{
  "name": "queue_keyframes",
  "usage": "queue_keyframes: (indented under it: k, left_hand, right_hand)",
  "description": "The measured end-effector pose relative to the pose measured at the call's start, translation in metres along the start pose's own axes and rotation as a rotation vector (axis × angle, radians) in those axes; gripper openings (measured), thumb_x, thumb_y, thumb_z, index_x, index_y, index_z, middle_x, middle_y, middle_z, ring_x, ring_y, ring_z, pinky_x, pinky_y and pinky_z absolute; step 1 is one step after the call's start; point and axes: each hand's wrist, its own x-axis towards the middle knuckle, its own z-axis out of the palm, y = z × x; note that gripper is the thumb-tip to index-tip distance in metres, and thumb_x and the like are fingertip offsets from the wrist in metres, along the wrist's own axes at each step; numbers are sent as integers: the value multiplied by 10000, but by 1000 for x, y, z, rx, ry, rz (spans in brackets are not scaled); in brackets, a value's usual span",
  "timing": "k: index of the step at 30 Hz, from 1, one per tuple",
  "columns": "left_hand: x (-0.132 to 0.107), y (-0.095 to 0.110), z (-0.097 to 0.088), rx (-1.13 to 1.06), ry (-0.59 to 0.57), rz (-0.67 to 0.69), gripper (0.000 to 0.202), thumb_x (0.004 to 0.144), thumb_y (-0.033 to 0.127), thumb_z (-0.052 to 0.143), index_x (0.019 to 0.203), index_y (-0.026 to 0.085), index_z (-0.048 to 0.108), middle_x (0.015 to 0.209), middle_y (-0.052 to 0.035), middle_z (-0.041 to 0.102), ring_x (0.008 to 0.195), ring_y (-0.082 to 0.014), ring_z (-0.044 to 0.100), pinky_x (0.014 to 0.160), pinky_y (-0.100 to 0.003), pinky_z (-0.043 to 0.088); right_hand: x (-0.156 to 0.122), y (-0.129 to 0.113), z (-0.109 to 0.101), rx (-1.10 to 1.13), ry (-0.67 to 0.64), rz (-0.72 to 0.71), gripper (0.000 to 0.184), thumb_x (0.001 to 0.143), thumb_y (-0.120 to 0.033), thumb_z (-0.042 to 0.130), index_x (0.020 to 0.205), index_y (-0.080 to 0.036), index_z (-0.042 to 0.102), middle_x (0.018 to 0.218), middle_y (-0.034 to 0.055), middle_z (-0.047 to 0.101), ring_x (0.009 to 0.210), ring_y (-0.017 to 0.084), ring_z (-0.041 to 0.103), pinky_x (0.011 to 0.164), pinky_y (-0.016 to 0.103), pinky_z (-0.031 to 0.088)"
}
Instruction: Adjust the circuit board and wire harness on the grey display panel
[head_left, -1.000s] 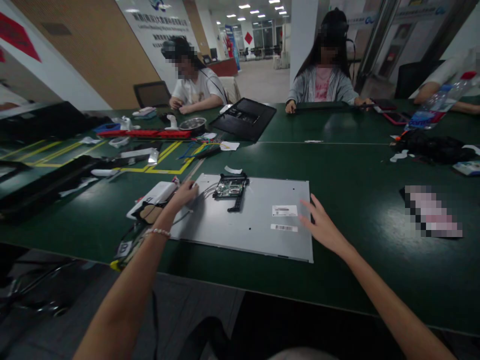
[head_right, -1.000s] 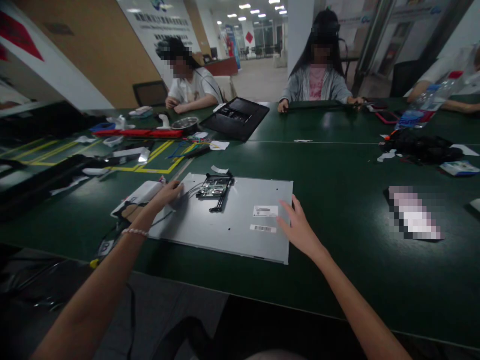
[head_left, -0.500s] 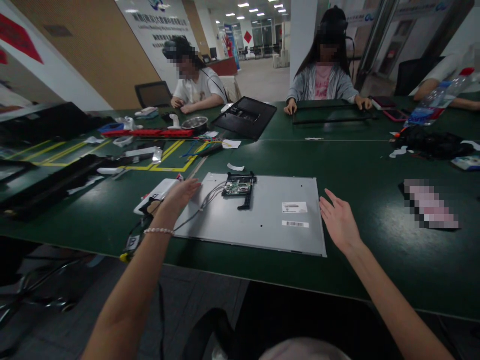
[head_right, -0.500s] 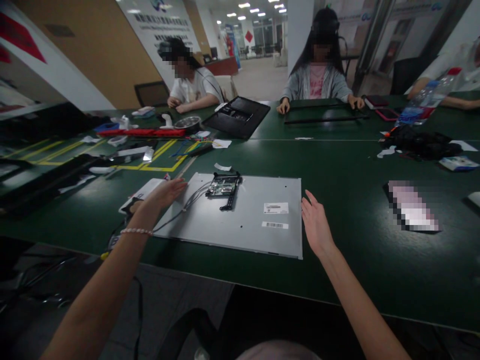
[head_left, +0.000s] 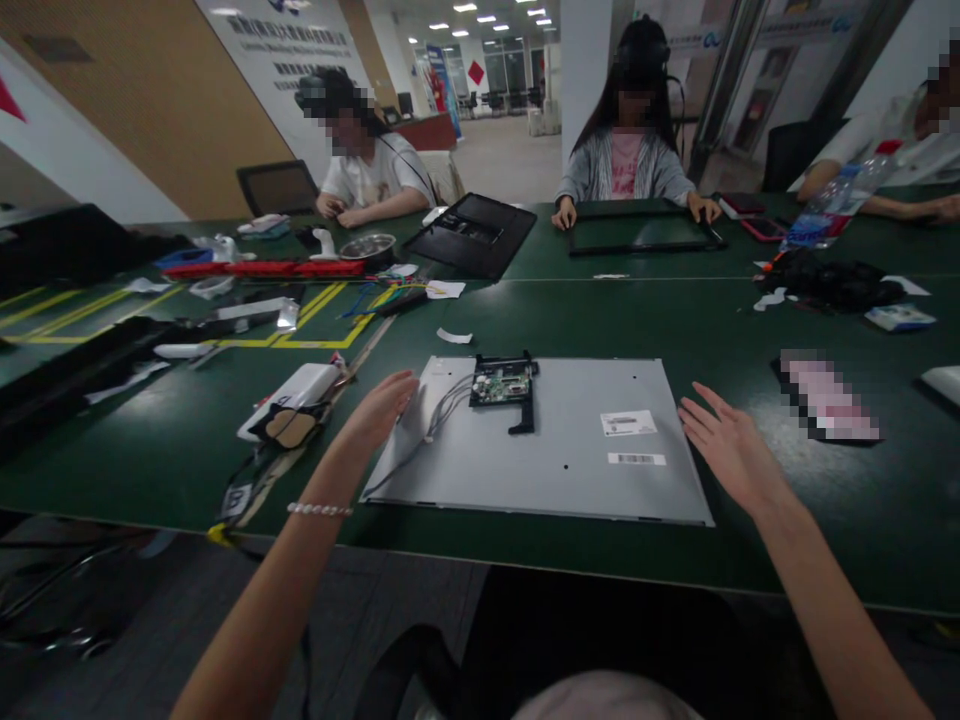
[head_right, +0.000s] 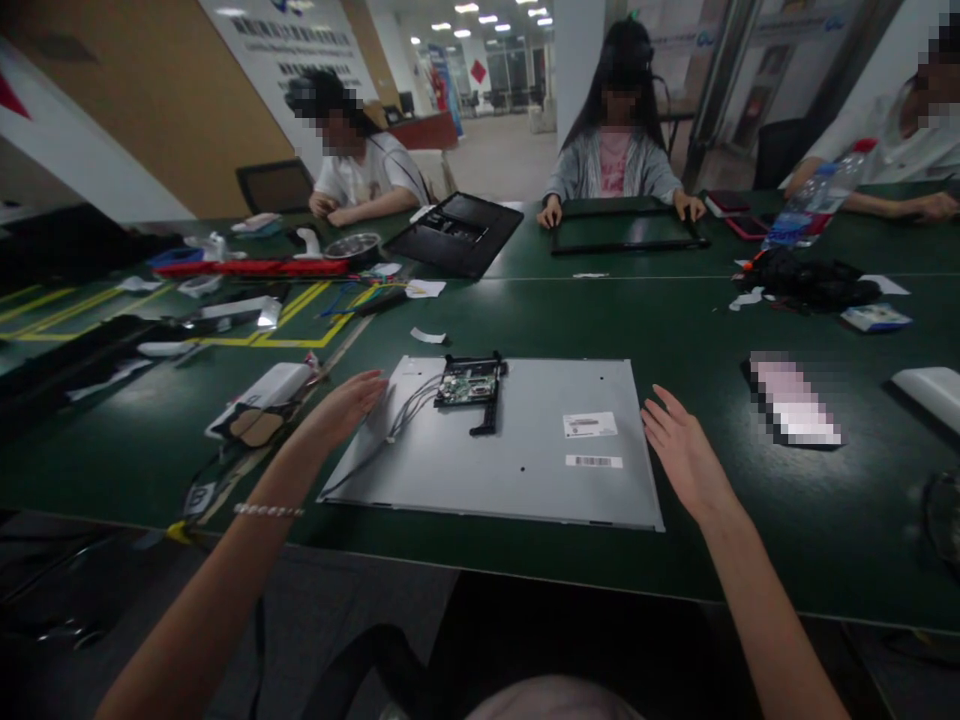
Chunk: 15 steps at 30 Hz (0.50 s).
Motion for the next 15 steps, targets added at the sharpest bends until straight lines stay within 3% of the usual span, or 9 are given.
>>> queue_keyframes:
  k: [4,8,15]
  left_hand:
    - [-7,-3,3,-39,-40,0,354,764,190,719,1103,175,617,1234,-98,630,1284,-189,511,1153,-302,310]
    - [-9,-1,4,-110,-36,-29,270,804,172,646,1071,163,604,1169,-107,654,1215,-186,570,1129,-316,355]
    - [-26,4,21,-102,-47,-77,261,818,146,627,1074,180,593,1133,-91,671,1215,-176,580,1115,-296,384]
  right_hand:
    - [-6,-8,-7,-72,6,35,574,841,-533,572,1380,-361,473,1460,41,507,1396,220,413,1183,403,294]
    - [-9,-10,-3,-129,14,26,623,842,-557,564,1414,-347,435,1474,62,494,1408,224,395,1182,403,293]
    - [-2,-4,-21,-309,22,-79,693,885,-638,360,1507,-338,297,1504,76,463,1410,247,386,1171,465,303]
